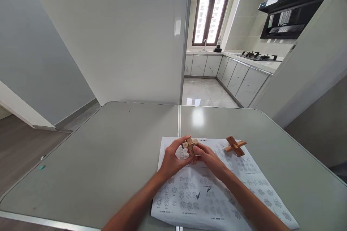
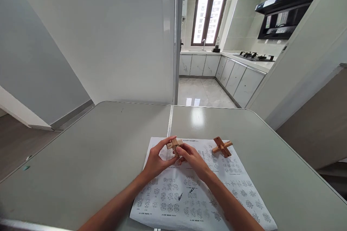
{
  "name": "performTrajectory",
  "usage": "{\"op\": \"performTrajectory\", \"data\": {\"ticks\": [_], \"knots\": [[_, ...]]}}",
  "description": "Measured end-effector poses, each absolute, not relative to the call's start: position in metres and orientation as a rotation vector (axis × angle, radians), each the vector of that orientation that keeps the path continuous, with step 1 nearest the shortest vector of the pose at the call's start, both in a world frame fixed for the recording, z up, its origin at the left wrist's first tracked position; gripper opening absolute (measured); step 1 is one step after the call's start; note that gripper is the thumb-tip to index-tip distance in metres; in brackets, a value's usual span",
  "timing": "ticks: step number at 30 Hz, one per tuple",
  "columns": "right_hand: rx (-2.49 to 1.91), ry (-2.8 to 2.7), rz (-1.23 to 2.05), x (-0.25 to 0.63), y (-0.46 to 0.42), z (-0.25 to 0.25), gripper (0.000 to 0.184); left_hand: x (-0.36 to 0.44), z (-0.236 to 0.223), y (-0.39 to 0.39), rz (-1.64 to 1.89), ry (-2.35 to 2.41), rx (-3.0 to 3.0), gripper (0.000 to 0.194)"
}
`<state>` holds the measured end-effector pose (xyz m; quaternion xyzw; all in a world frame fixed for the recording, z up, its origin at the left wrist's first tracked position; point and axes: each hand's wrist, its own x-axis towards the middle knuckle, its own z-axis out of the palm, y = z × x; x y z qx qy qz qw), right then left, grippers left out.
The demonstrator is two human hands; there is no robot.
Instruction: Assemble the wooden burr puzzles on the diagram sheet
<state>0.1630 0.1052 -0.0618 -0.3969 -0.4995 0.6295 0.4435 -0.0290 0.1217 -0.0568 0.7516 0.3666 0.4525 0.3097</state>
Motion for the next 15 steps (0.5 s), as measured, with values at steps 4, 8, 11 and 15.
{"op": "performTrajectory", "data": {"ticks": [4, 8, 11, 15], "knots": [[-1.016, -1.308, 1.508, 0.1636, 0.1060, -0.0627, 0.057, -0.0291, -0.0560, 0.1209, 1.201, 0.980, 1.982, 0.064], [-1.048, -1.315, 1.327, 0.1641, 0.1077, -0.0633, 0.056, -0.0293, -0.0535, 0.1197, 1.204, 0.946, 1.965, 0.064], [-1.061, -1.377, 1.162, 0.1647, 0.1092, -0.0636, 0.047, -0.0293, -0.0517, 0.1186, 1.182, 0.932, 1.951, 0.063], [-1.059, -1.415, 1.076, 0.1655, 0.1106, -0.0677, 0.042, -0.0291, -0.0514, 0.1180, 1.157, 0.938, 1.956, 0.064]]}}
